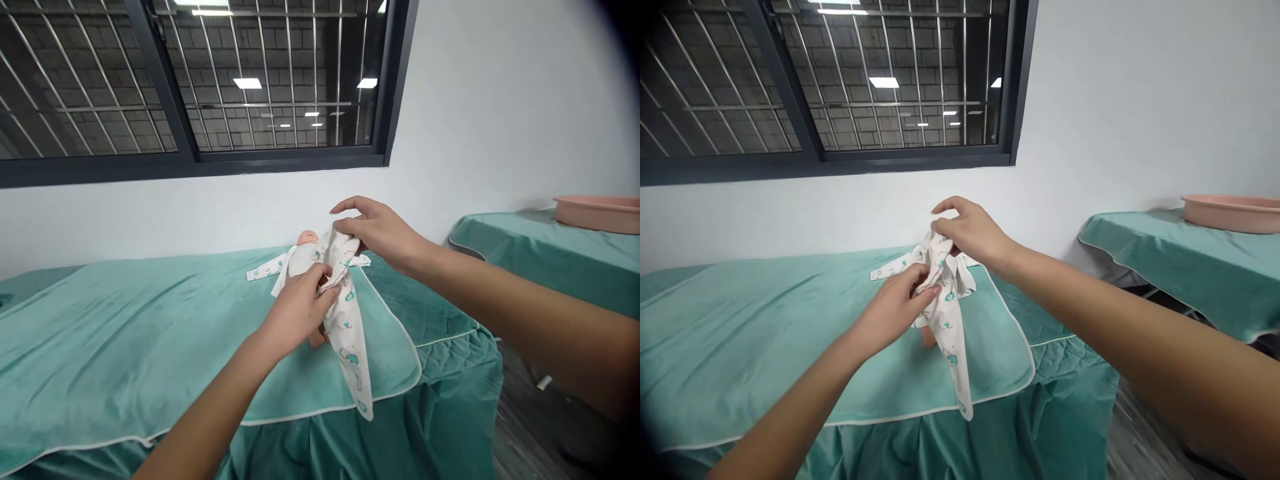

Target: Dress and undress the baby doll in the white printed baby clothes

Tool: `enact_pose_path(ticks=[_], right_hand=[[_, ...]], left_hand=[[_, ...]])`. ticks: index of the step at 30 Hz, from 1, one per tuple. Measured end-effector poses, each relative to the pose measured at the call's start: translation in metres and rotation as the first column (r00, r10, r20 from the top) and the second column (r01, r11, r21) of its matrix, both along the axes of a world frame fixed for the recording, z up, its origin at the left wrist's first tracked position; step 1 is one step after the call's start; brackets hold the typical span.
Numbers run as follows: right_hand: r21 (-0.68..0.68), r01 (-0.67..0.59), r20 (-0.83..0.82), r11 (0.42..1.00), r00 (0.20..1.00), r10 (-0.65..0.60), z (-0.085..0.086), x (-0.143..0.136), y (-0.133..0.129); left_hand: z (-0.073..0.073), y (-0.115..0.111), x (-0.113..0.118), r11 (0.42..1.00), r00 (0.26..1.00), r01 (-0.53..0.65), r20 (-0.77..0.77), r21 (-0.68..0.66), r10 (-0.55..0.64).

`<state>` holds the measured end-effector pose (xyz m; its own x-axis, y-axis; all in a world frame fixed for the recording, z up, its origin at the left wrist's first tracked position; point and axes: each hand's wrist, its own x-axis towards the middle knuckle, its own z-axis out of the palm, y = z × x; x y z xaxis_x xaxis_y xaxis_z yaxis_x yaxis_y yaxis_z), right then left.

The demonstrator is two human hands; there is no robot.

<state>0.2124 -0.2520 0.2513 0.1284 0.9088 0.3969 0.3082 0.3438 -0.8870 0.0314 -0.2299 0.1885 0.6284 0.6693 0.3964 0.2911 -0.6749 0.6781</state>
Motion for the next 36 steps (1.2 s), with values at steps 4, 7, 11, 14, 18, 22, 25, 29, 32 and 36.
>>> enact_pose_path(ticks=[4,7,11,14,18,22,25,29,32,36], right_hand=[[-0.034,-0.046,0.174,0.998,0.983,0.051,-0.010,0.020,0.001],[-0.093,-0.106,0.227,0.990,0.966,0.124,-0.016,0.030,0.004],[-0.165,-0.217,0.328,0.962,0.908,0.261,-0.018,0.032,0.006],[-0.176,-0.290,0.411,0.941,0.846,0.338,-0.015,0.027,0.006],[-0.129,-0.351,0.426,0.927,0.825,0.372,-0.011,0.023,0.005],[-0.080,-0.338,0.359,0.938,0.868,0.343,-0.008,0.022,0.004],[-0.035,-0.319,0.182,0.947,0.930,0.320,-0.008,0.016,0.002],[0.071,-0.317,-0.019,0.946,0.948,0.319,-0.006,0.002,-0.001],[0.107,-0.238,-0.034,0.965,0.969,0.243,-0.004,-0.005,-0.002],[0.129,-0.169,-0.148,0.977,0.971,0.188,-0.007,-0.002,0.001]], left_hand=[[0.010,0.018,-0.008,0.981,0.990,0.054,0.135,-0.187,-0.029],[0.022,0.023,-0.016,0.923,0.982,0.131,0.173,-0.362,-0.072],[0.032,0.025,-0.024,0.855,0.966,0.239,0.201,-0.461,-0.161],[0.039,0.027,-0.027,0.873,0.959,0.253,0.225,-0.417,-0.170],[0.049,0.028,-0.029,0.906,0.972,0.216,0.167,-0.363,-0.164],[0.054,0.026,-0.025,0.953,0.960,0.115,0.278,-0.281,-0.034],[0.059,0.024,-0.020,0.948,0.932,0.123,0.361,-0.295,-0.008],[0.059,0.024,-0.015,0.851,0.921,0.261,0.382,-0.456,-0.079],[0.050,0.024,-0.014,0.681,0.919,0.395,0.278,-0.617,-0.281],[0.031,0.026,-0.011,0.609,0.907,0.420,0.294,-0.673,-0.300]])
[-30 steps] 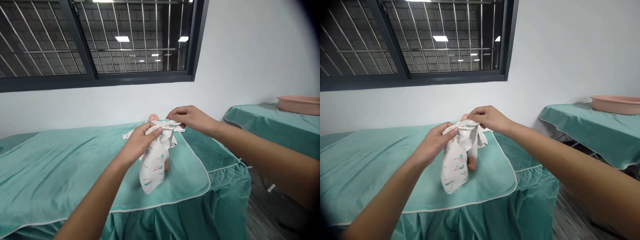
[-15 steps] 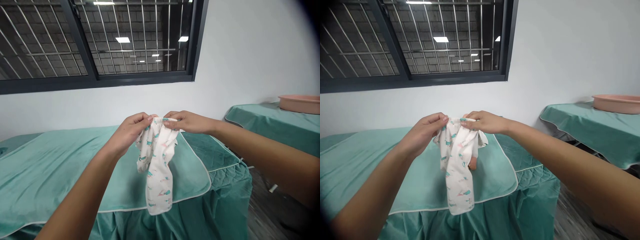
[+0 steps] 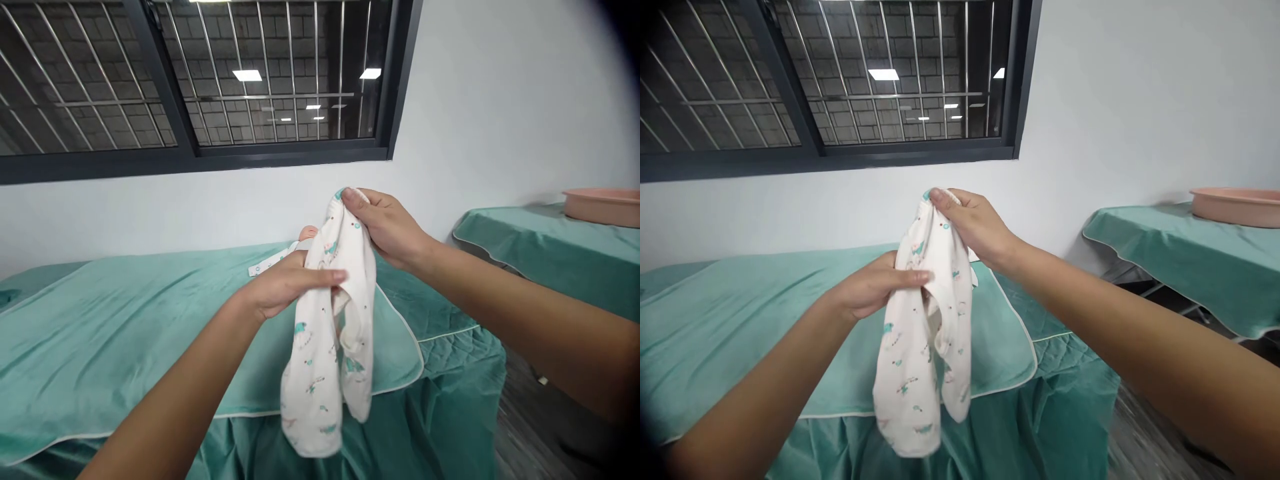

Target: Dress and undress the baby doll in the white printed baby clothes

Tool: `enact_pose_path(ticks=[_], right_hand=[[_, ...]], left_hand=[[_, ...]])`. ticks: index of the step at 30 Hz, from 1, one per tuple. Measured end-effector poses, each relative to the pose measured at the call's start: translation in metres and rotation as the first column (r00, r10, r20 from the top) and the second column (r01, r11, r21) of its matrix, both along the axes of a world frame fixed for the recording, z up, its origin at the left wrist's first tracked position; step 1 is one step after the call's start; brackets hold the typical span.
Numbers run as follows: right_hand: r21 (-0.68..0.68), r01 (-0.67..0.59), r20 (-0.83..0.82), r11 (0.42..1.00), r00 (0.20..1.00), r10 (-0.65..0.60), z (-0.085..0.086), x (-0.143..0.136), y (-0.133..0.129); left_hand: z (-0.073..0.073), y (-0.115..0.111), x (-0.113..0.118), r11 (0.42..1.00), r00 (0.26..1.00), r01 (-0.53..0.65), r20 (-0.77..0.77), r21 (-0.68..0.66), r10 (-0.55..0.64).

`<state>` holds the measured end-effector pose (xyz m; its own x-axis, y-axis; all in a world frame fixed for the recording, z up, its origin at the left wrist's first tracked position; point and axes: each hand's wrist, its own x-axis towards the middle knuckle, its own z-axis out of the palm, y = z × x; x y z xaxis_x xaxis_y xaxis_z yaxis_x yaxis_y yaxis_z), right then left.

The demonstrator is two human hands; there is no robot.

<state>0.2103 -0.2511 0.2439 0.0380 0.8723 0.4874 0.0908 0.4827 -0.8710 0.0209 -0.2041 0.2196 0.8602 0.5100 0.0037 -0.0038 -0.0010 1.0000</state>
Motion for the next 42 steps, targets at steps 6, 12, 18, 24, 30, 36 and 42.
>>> enact_pose_path(ticks=[6,12,18,24,30,36,42], right_hand=[[-0.310,-0.248,0.087,0.918,0.954,0.287,-0.018,0.018,0.001],[-0.454,-0.303,0.181,0.838,0.889,0.420,-0.035,0.019,0.005],[-0.221,-0.278,-0.246,0.935,0.943,0.222,-0.046,0.013,0.016],[-0.313,-0.422,-0.245,0.851,0.901,0.357,-0.057,0.008,0.011],[-0.423,-0.415,0.013,0.806,0.886,0.463,-0.074,0.008,0.017],[-0.203,-0.316,-0.378,0.927,0.899,0.223,-0.087,0.009,0.032],[-0.196,-0.307,-0.567,0.931,0.810,0.148,-0.100,0.008,0.036]], left_hand=[[-0.010,0.008,0.010,0.963,0.922,-0.254,0.278,-0.092,0.270],[-0.016,0.007,0.012,0.963,0.940,-0.261,0.207,-0.075,0.270],[-0.022,0.005,-0.001,0.996,0.998,-0.044,-0.031,0.074,0.046],[-0.030,0.019,0.003,0.970,0.952,-0.234,0.187,-0.066,0.242],[-0.046,0.023,0.010,0.950,0.925,-0.221,0.262,-0.220,0.275],[-0.073,0.026,0.006,0.940,0.984,-0.052,0.143,-0.337,0.106],[-0.084,0.037,0.010,0.945,0.968,-0.040,0.220,-0.325,0.117]])
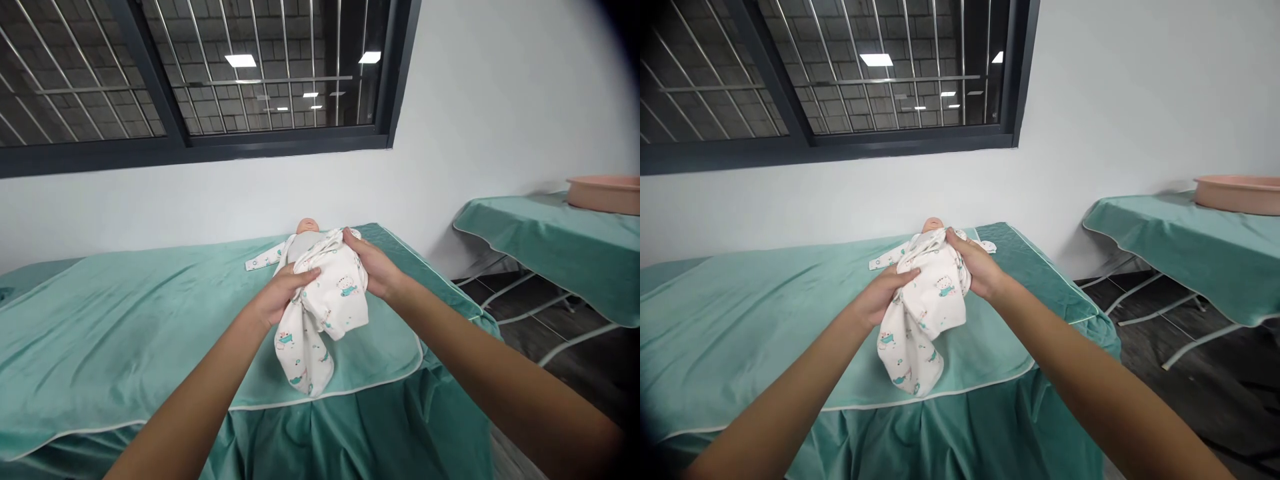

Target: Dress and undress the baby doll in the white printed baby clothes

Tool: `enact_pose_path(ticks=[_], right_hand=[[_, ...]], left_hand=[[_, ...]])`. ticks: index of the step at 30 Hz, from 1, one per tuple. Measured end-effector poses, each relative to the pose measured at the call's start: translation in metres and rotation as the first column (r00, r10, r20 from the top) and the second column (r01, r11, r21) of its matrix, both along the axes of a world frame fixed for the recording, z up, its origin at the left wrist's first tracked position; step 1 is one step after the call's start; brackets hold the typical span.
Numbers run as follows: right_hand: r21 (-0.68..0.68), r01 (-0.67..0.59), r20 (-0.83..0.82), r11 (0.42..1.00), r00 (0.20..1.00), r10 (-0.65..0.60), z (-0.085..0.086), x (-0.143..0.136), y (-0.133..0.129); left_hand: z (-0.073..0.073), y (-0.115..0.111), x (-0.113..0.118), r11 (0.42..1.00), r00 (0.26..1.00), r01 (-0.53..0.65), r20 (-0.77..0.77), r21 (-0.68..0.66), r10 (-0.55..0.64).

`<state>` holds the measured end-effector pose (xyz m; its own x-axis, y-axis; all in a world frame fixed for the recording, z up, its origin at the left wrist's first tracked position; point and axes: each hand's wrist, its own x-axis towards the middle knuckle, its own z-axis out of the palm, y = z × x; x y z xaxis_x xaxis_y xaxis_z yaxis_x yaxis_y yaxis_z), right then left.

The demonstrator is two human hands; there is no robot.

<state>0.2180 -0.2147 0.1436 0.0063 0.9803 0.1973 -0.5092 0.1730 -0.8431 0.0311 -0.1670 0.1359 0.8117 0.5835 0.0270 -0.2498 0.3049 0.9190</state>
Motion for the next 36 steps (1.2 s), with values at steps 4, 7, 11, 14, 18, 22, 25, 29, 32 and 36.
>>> enact_pose_path(ticks=[4,7,11,14,18,22,25,29,32,36], right_hand=[[-0.067,0.012,0.008,0.998,1.000,-0.012,-0.033,-0.009,-0.006],[-0.189,0.000,0.026,0.982,1.000,0.005,-0.075,-0.014,-0.016],[-0.284,0.128,0.131,0.950,0.987,-0.093,-0.132,-0.016,-0.033],[-0.285,0.279,0.334,0.917,0.926,-0.178,-0.156,-0.016,-0.039],[-0.164,0.427,0.633,0.889,0.737,-0.237,-0.166,-0.013,-0.034],[-0.052,0.474,0.723,0.879,0.625,-0.294,-0.171,-0.011,-0.025],[-0.011,0.502,0.722,0.865,0.602,-0.341,-0.175,-0.011,-0.024],[0.022,0.535,0.653,0.844,0.632,-0.418,-0.178,-0.006,-0.023],[0.008,0.561,0.541,0.828,0.693,-0.476,-0.177,0.001,-0.016],[0.053,0.620,0.469,0.783,0.677,-0.568,-0.170,0.008,0.000]], left_hand=[[-0.011,0.007,0.008,0.984,0.984,-0.177,-0.004,0.033,0.177],[-0.036,0.012,0.010,0.937,0.918,-0.203,-0.279,0.284,0.283],[-0.072,0.014,0.016,0.739,0.705,0.007,-0.528,0.673,0.473],[-0.087,0.013,0.023,0.674,0.654,0.122,-0.570,0.729,0.498],[-0.090,0.010,0.030,0.609,0.595,0.246,-0.614,0.754,0.519],[-0.088,0.009,0.033,0.605,0.584,0.297,-0.642,0.739,0.497],[-0.087,0.010,0.031,0.634,0.601,0.280,-0.646,0.721,0.470],[-0.087,0.006,0.023,0.823,0.713,0.081,-0.610,0.562,0.346],[-0.085,0.005,0.014,0.950,0.830,-0.054,-0.514,0.309,0.215],[-0.080,0.015,0.004,0.999,0.926,0.045,-0.376,0.027,-0.032]])
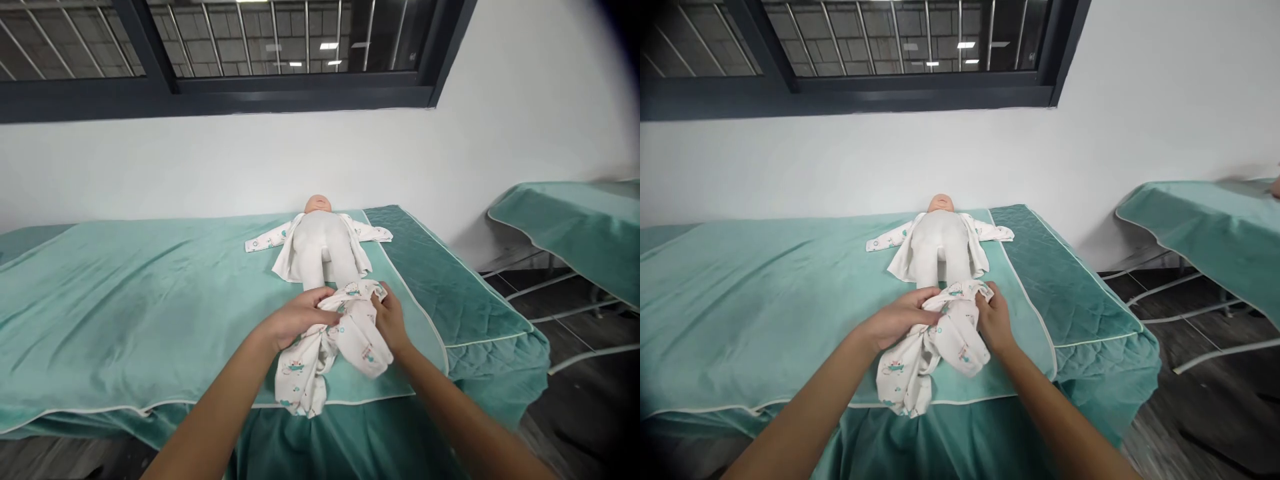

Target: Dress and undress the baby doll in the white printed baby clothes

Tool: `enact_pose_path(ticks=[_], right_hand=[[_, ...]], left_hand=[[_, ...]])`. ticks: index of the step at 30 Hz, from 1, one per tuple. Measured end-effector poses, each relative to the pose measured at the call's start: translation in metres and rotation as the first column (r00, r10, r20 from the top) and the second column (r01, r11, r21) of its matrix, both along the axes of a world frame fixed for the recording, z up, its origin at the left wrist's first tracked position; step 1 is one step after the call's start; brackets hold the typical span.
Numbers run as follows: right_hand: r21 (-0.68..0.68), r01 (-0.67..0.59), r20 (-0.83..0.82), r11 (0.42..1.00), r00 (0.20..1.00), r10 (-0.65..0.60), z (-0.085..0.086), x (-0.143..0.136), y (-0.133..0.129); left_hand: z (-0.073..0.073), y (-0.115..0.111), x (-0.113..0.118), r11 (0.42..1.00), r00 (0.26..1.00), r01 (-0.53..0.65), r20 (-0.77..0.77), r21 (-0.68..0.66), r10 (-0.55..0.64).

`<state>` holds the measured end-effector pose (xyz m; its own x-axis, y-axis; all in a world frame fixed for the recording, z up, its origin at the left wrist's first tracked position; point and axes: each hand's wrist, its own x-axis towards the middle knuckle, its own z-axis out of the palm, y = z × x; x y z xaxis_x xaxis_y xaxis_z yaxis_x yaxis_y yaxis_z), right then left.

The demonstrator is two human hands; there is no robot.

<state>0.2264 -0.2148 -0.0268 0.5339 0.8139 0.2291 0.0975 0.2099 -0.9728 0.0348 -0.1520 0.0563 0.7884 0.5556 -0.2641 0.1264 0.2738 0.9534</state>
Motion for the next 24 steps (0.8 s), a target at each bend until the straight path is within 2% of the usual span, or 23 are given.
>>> enact_pose_path(ticks=[2,4,6,8,11,14,18,21,24], right_hand=[[0.014,0.023,0.036,1.000,0.999,-0.023,0.004,0.002,0.007],[0.019,0.035,0.053,0.999,0.998,-0.036,0.007,0.004,0.014],[0.021,0.043,0.035,0.999,0.998,-0.044,0.008,0.005,0.020],[0.015,0.053,0.005,0.998,0.999,-0.053,0.006,0.006,0.027],[0.005,0.077,0.009,0.997,0.997,-0.077,0.003,0.009,0.037],[0.002,0.118,0.055,0.993,0.991,-0.118,0.004,0.012,0.048],[-0.009,0.245,0.210,0.969,0.948,-0.238,0.015,0.017,0.062],[0.001,0.310,0.333,0.951,0.897,-0.292,0.023,0.023,0.072],[0.010,0.300,0.439,0.954,0.856,-0.274,0.022,0.029,0.079]], left_hand=[[0.003,0.009,-0.001,0.997,0.998,0.038,0.057,-0.062,-0.035],[0.005,0.017,0.001,0.992,0.996,0.029,0.084,-0.126,-0.018],[0.006,0.025,0.008,0.982,0.994,-0.019,0.098,-0.187,0.038],[0.007,0.033,0.016,0.978,0.988,-0.091,0.103,-0.188,0.112],[0.007,0.046,0.028,0.983,0.979,-0.175,0.100,-0.055,0.179],[0.008,0.060,0.039,0.950,0.965,-0.252,0.124,0.184,0.232],[0.010,0.077,0.052,0.806,0.947,-0.321,0.141,0.498,0.290],[0.006,0.086,0.058,0.714,0.935,-0.350,0.180,0.606,0.306],[-0.002,0.088,0.058,0.627,0.912,-0.393,0.198,0.672,0.360]])
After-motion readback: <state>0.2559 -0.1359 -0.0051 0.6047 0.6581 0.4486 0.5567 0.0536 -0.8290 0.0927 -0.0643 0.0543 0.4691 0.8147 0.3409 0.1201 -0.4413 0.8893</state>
